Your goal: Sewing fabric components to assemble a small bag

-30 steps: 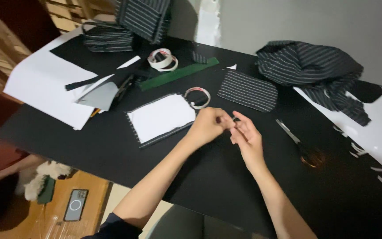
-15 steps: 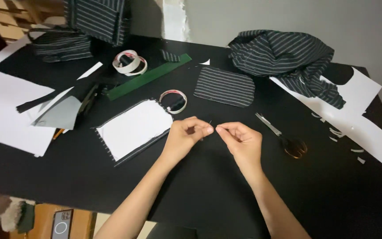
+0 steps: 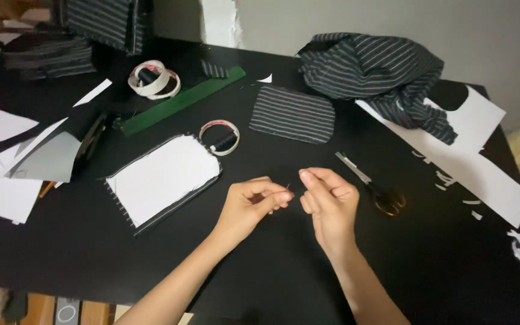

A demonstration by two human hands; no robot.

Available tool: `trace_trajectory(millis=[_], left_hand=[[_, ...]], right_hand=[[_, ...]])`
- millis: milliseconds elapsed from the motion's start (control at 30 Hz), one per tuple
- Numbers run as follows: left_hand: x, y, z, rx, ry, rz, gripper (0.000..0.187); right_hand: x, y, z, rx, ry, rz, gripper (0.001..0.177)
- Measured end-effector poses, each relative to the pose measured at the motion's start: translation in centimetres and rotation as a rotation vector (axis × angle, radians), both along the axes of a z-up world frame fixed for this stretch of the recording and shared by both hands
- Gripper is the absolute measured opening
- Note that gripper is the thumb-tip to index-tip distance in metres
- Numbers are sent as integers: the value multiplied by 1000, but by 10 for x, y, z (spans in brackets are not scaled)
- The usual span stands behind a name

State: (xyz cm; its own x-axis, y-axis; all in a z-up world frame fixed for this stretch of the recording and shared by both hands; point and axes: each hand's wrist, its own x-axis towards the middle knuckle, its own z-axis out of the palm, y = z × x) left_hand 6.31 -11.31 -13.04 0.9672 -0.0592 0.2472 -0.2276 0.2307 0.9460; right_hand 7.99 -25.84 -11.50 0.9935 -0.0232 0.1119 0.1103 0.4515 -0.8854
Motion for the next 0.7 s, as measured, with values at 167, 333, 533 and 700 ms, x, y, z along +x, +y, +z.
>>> trace_trajectory(millis=[167, 333, 533, 700], left_hand=[[12, -3, 22, 1, 53, 33, 9], [34, -19, 95, 118, -215, 172, 9], [8, -24, 177, 402, -484, 363, 7], [-2, -29, 183, 314, -367, 338, 11]], right_hand=[[12, 0, 4, 9, -42, -68, 12], [27, -7, 60, -182, -251, -175, 10], [27, 4, 122, -112, -427, -120, 11], [6, -3, 134, -281, -435, -128, 10]])
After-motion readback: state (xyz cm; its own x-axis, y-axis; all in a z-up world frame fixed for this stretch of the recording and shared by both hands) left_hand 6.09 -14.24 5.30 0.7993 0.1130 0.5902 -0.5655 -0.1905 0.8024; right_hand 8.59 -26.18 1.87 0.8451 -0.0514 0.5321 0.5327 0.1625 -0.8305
